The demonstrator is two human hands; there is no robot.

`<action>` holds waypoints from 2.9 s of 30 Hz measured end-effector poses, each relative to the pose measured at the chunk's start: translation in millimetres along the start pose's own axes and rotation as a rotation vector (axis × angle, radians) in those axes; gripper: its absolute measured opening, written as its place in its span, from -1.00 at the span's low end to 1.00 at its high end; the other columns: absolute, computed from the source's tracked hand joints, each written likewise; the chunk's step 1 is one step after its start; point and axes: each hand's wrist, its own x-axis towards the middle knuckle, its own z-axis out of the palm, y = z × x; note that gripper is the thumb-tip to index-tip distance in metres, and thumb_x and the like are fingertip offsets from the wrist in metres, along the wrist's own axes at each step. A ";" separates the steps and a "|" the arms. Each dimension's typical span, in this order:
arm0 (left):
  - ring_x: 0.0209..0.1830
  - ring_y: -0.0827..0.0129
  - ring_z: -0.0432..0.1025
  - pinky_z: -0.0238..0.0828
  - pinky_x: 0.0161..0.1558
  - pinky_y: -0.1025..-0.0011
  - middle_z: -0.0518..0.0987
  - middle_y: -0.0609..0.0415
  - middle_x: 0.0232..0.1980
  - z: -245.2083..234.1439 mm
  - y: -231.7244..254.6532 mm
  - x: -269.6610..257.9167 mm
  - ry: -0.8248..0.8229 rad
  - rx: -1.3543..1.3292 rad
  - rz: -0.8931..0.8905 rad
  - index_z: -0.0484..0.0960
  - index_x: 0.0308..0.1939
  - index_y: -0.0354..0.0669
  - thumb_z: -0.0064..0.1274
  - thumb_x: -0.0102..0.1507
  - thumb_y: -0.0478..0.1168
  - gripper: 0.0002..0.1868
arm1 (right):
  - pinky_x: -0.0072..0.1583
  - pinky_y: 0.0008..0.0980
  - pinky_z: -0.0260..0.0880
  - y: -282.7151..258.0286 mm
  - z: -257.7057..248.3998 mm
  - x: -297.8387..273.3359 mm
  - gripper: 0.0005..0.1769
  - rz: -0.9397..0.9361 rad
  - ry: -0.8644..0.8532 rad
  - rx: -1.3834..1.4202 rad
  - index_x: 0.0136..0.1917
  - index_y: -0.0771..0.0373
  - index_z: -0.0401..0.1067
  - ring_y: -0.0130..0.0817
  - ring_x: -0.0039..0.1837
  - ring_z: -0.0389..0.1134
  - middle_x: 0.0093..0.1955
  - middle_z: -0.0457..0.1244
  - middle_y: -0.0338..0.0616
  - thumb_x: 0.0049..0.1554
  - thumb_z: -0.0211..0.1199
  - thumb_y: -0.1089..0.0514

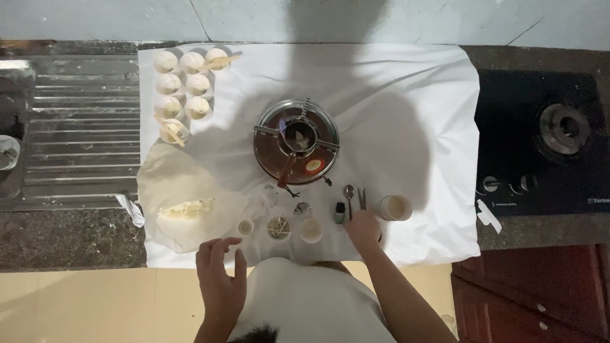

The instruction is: Preparing wicks in small molds, melting wax using a portable gas burner, and pouring the wax into the molds.

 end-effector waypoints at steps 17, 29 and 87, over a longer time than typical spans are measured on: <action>-0.05 0.22 0.41 0.38 -0.01 0.24 0.50 0.06 -0.02 7.3 23.3 19.0 -0.102 -0.032 0.041 0.62 -0.01 -0.03 -0.01 0.30 -0.25 -0.80 | 0.01 -0.04 0.44 -14.3 -15.7 -19.5 -0.60 -0.085 -0.050 -0.165 0.03 0.14 0.51 0.01 0.07 0.43 -0.02 0.41 -0.05 0.16 0.13 -0.17; -0.12 0.32 0.40 0.37 0.00 0.27 0.51 0.15 -0.08 5.1 35.3 20.9 -0.158 -0.076 0.031 0.61 -0.01 0.02 -0.06 0.34 -0.22 -0.81 | -0.16 -0.20 0.41 -3.9 -10.1 -2.3 -0.64 -0.008 -0.152 -0.060 -0.27 0.16 0.52 -0.16 -0.11 0.39 -0.21 0.32 -0.17 0.11 0.22 -0.14; -0.32 0.36 0.47 0.49 -0.24 0.30 0.56 0.00 -0.16 167.2 -36.7 89.3 -0.493 -0.470 -0.771 0.58 0.15 -0.22 -0.03 0.42 -0.01 -0.62 | -0.02 0.01 0.50 -66.3 -138.7 -114.4 -0.67 -0.392 0.344 0.344 0.11 0.23 0.47 0.05 -0.07 0.50 -0.13 0.45 0.10 0.27 0.17 -0.05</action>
